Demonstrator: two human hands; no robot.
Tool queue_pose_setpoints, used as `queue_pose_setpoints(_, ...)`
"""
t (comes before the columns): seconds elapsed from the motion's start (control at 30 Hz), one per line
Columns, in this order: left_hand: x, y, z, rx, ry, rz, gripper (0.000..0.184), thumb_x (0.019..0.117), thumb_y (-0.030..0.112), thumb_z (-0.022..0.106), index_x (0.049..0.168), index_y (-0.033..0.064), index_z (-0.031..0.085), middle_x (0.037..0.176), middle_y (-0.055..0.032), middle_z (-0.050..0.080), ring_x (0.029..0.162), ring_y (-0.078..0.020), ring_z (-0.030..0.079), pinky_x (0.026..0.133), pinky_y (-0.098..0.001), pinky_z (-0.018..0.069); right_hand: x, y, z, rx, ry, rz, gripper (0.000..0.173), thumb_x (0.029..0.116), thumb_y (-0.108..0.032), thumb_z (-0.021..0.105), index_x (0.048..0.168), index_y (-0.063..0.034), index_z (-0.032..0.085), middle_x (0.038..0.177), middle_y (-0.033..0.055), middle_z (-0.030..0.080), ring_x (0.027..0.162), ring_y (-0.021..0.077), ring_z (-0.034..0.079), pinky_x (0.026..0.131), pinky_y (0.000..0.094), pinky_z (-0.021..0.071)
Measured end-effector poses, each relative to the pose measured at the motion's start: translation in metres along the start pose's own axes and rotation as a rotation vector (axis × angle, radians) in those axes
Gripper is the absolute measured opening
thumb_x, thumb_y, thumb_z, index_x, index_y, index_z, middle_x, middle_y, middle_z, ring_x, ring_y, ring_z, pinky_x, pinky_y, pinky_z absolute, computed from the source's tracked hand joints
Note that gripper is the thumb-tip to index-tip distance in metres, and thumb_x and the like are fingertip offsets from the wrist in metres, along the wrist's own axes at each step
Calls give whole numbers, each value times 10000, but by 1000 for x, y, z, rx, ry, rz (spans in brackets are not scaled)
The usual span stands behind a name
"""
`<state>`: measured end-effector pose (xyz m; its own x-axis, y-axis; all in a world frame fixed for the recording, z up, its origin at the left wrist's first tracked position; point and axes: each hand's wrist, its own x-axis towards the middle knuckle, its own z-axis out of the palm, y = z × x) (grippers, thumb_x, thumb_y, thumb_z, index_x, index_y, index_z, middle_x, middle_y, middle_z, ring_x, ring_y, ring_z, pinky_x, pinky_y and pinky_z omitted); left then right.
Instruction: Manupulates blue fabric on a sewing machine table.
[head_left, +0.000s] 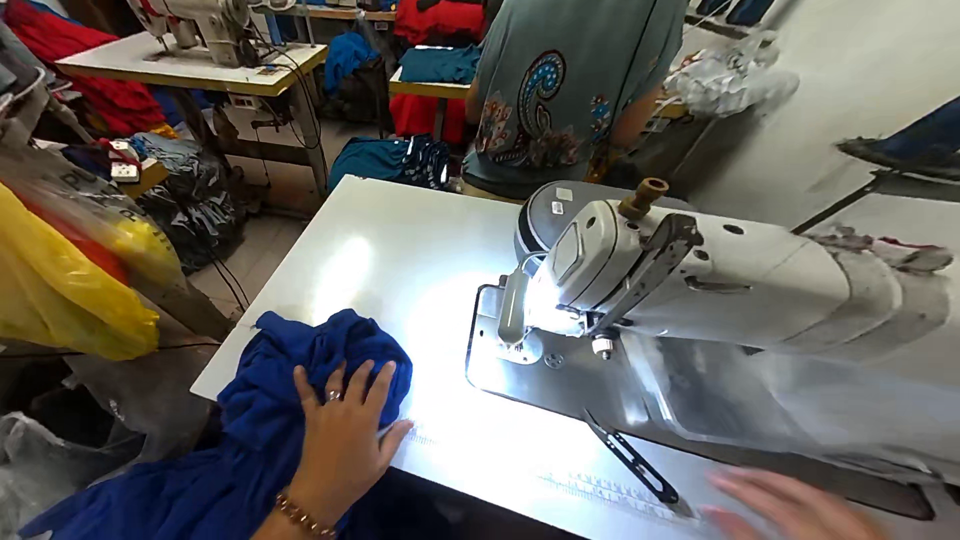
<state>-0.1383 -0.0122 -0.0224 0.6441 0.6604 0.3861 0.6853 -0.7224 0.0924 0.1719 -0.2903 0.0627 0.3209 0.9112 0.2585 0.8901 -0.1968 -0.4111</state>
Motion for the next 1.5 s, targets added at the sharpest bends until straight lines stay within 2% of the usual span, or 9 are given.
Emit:
queue_pose_setpoints(0.13, 28, 11, -1, 29, -46, 1, 624, 921, 575, 618, 1323, 103, 688, 1242, -121, 699, 1207, -402, 628, 1083, -846, 137, 18, -21, 77, -202, -123, 50, 498, 987, -173, 626, 1403, 91, 554, 1318, 368, 583, 1145, 584, 591, 946, 662, 489)
queue_pose_setpoints(0.37, 54, 6, -18, -78, -281, -31, 296, 920, 133, 684, 1212, 119, 726, 1146, -99, 717, 1182, -367, 639, 1152, -741, 209, 36, -17, 81, -239, -75, -55, 501, 857, 174, 521, 1353, 131, 579, 1095, 351, 664, 1004, 522, 679, 893, 570, 562)
queue_pose_setpoints(0.5, 43, -2, -1, -217, -7, 4, 234, 904, 162, 646, 1104, 126, 761, 968, -56, 752, 1002, -317, 713, 1111, -725, 307, 49, -38, 72, 284, -107, 240, 472, 947, 47, 413, 1392, 57, 570, 1256, 231, 646, 962, 235, 695, 777, 349, 592)
queue_pose_setpoints(0.63, 39, -4, 7, -348, 88, 33, 227, 986, 244, 562, 977, 152, 769, 864, 13, 737, 908, -210, 717, 1134, -702, 290, 68, -76, 99, 606, -26, 344, 389, 1005, -88, 424, 1326, 21, 616, 1057, 70, 677, 666, 20, 599, 549, 165, 502)
queue_pose_setpoints(0.77, 22, -1, 4, -382, 43, 51, 280, 1005, 310, 554, 904, 155, 764, 958, 10, 720, 1036, -206, 695, 1145, -720, 269, 81, -72, 140, -51, 128, -47, 369, 987, -219, 483, 1126, -34, 770, 896, 144, 667, 751, 257, 675, 645, 386, 578)
queue_pose_setpoints(0.93, 13, 9, -5, -390, -35, -35, 205, 972, 239, 659, 1108, 119, 756, 950, -35, 743, 977, -256, 722, 1123, -682, 353, 91, -77, 147, -296, 125, -167, 266, 924, -176, 545, 984, -60, 777, 918, 182, 684, 895, 427, 657, 736, 571, 492)
queue_pose_setpoints(1.17, 43, 13, -35, -305, -602, -130, 492, 995, 430, 636, 1439, 221, 612, 1273, -96, 670, 1309, -296, 553, 1216, -651, 147, 134, -122, 156, 11, -228, -262, 321, 976, -51, 587, 1272, -81, 706, 1273, 108, 694, 1097, 314, 670, 917, 484, 557)
queue_pose_setpoints(1.3, 54, 9, -43, -302, -713, -135, 553, 966, 458, 667, 1477, 272, 569, 1338, -56, 623, 1349, -272, 501, 1202, -651, 149, 154, -121, 157, 35, -310, -236, 96, 946, -96, 685, 952, -39, 763, 934, 122, 700, 958, 310, 673, 848, 471, 562)
queue_pose_setpoints(1.5, 57, 7, -41, -285, -716, -97, 606, 925, 500, 705, 1484, 314, 560, 1360, -29, 597, 1320, -252, 503, 1149, -652, 216, 155, -110, 163, 118, -163, -214, 211, 854, -207, 792, 761, -48, 688, 743, 69, 624, 736, 224, 642, 688, 418, 550)
